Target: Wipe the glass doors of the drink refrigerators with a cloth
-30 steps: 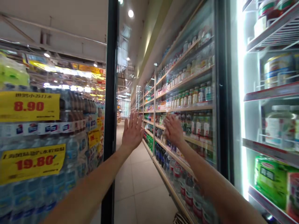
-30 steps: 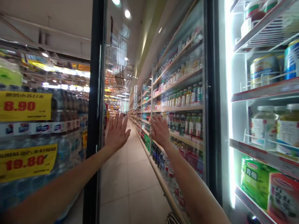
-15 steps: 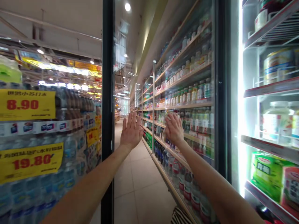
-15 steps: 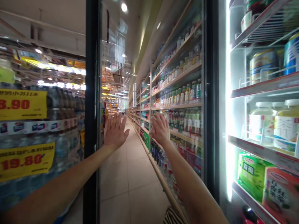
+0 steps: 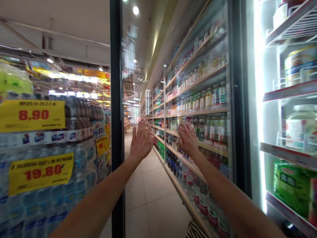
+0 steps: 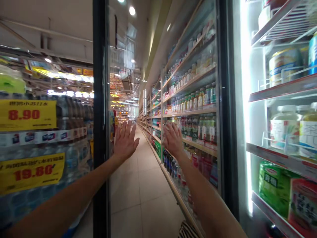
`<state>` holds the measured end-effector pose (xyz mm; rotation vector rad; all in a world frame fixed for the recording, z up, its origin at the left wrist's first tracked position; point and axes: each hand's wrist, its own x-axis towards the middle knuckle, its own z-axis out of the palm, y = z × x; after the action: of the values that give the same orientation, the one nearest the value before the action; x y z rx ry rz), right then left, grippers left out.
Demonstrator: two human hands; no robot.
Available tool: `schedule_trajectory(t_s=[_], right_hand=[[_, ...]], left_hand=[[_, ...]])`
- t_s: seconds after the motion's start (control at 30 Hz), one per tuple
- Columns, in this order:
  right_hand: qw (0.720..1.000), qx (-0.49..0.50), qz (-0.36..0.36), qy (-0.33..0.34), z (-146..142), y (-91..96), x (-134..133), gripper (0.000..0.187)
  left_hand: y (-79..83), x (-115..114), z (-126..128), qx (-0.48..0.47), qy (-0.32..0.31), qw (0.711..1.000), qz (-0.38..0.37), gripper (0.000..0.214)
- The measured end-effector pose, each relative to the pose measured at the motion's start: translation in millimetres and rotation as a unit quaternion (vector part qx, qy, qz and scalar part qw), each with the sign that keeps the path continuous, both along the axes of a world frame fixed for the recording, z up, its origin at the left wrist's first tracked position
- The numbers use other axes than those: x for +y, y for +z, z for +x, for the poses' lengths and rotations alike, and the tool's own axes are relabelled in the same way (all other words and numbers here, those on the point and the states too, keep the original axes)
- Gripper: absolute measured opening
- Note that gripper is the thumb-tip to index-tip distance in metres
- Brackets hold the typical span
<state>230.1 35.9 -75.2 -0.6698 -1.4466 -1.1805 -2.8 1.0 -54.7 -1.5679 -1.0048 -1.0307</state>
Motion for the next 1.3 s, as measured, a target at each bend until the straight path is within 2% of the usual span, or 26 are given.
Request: schedule_trajectory(t_s=[0.07, 0.13, 0.23, 0.33, 0.4, 0.47, 0.57, 0.63, 0.73, 0.8, 0.83, 0.9, 0.97, 1.03, 1.07, 1.13, 1.23, 1.3], right_hand=[[0.996, 0.091, 0.02, 0.008, 2.5, 3.7, 4.9, 0.045], [0.993, 0.119, 0.024, 0.014, -10.5, 2.4, 5.8, 0.047], [0.999, 0.03, 0.007, 0.012, -38.3, -5.0, -0.2, 0.044], [0.999, -0.047, -0.005, 0.007, -38.9, -7.4, -5.5, 0.04], [1.0, -0.005, 0.002, 0.003, -22.3, -3.4, -3.7, 0.041], [0.997, 0.082, 0.01, -0.003, -5.8, 2.5, 0.9, 0.043], [0.987, 0.163, 0.011, 0.0, -6.8, 5.7, 3.7, 0.047], [0.992, 0.125, 0.004, 0.011, -25.2, 0.6, 0.1, 0.047], [0.999, -0.023, 0.0, 0.023, -50.8, -10.7, -8.4, 0.041], [0.996, -0.091, -0.002, 0.02, -48.7, -13.1, -10.6, 0.038], [0.995, -0.094, -0.005, 0.014, -40.7, -11.6, -9.7, 0.038], [1.0, -0.022, -0.004, 0.0, -17.3, -3.8, -4.5, 0.04], [0.994, 0.106, 0.011, -0.007, 3.3, 6.7, 2.6, 0.044], [0.98, 0.198, 0.025, -0.003, 7.6, 13.7, 6.5, 0.047], [0.978, 0.206, 0.027, 0.001, 2.1, 14.6, 6.2, 0.047], [0.989, 0.149, 0.025, 0.008, -20.1, 10.6, 1.4, 0.046], [0.999, -0.021, 0.022, 0.011, -53.0, -1.0, -9.2, 0.04], [0.995, -0.095, 0.018, 0.01, -54.0, -3.9, -12.0, 0.036]], left_hand=[[-0.2, 0.4, -0.1, 0.0, 0.003, 1.0, -0.003, 0.056], [-0.2, 1.1, -0.1, 0.002, 0.002, 1.0, -0.004, 0.056], [0.0, 1.6, 0.2, 0.003, 0.004, 1.0, 0.001, 0.056], [0.0, 0.0, 0.9, 0.005, 0.019, 1.0, 0.005, 0.055], [-0.2, -2.0, 1.3, 0.006, 0.027, 1.0, 0.002, 0.056], [-0.5, -3.8, 1.4, 0.007, 0.032, 0.999, -0.001, 0.057], [-0.9, -5.0, 1.6, 0.008, 0.031, 0.999, -0.001, 0.058], [-0.9, -4.9, 1.8, 0.007, 0.029, 1.0, 0.0, 0.057], [-0.8, -4.2, 2.1, 0.006, 0.027, 1.0, 0.004, 0.056], [-1.2, -3.4, 1.9, 0.006, 0.028, 1.0, 0.006, 0.057], [-1.5, -2.7, 1.6, 0.008, 0.029, 1.0, 0.008, 0.057], [-2.6, -0.9, 0.7, 0.011, 0.034, 0.999, 0.015, 0.058], [-3.9, 1.1, -0.2, 0.016, 0.041, 0.999, 0.022, 0.057], [-4.9, 2.3, -0.9, 0.021, 0.045, 0.998, 0.027, 0.057], [-5.3, 2.5, -1.1, 0.023, 0.046, 0.998, 0.029, 0.057], [-5.9, 2.1, -1.4, 0.027, 0.047, 0.998, 0.031, 0.058], [-6.9, 0.7, -2.1, 0.035, 0.046, 0.998, 0.031, 0.058], [-7.9, 0.1, -2.7, 0.043, 0.045, 0.998, 0.031, 0.056]])
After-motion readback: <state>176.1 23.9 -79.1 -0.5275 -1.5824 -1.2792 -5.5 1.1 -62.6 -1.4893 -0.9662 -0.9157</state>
